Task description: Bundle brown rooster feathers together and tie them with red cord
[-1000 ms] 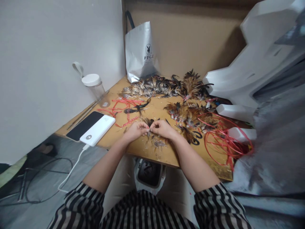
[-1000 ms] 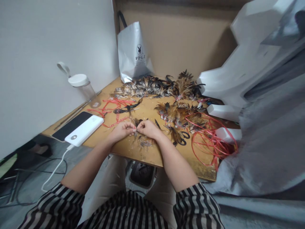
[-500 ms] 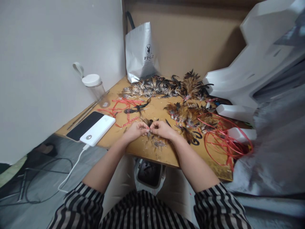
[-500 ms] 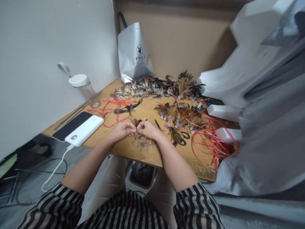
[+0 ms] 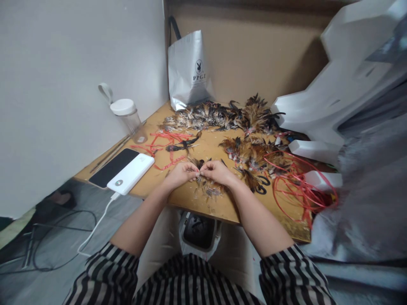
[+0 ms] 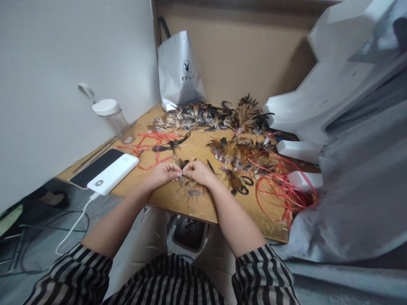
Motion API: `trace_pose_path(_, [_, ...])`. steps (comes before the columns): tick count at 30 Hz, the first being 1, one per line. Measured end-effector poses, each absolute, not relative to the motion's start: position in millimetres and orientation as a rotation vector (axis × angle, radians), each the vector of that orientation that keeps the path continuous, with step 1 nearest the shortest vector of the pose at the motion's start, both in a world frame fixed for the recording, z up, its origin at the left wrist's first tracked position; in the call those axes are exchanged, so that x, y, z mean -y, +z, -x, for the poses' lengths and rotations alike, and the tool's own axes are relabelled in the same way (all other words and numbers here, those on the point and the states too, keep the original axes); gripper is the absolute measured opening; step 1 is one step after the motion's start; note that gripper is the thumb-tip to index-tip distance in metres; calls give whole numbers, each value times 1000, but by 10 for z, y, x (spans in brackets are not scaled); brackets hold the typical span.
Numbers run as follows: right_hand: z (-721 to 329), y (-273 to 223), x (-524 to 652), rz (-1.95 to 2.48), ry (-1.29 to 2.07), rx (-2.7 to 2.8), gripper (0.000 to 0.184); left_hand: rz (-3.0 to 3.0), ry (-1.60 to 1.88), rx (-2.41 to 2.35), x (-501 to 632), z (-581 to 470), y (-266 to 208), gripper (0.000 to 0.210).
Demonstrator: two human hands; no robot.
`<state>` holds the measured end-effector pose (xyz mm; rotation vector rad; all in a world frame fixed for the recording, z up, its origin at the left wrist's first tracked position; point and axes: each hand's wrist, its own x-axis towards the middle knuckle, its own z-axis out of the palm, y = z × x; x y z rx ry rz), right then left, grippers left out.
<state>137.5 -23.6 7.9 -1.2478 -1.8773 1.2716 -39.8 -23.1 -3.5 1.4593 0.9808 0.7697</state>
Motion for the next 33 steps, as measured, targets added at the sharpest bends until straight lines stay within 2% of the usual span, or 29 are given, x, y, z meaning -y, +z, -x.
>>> trace_pose_path(6, [-1394, 133, 248, 1308, 1173, 1897, 23, -1376, 760, -1028, 211, 380, -14, 22])
trace_pose_path(19, [-1374, 100, 268, 1170, 1260, 1966, 22, -1249, 753, -1082, 193, 390, 91, 17])
trace_pose_path(27, [-1378, 144, 261, 1238, 1244, 1890, 26, -1260, 767, -1024, 223, 415, 73, 19])
trace_pose_path(33, [-1333, 69, 258, 1220, 1137, 2043, 20, -1307, 789, -1034, 270, 407, 77, 18])
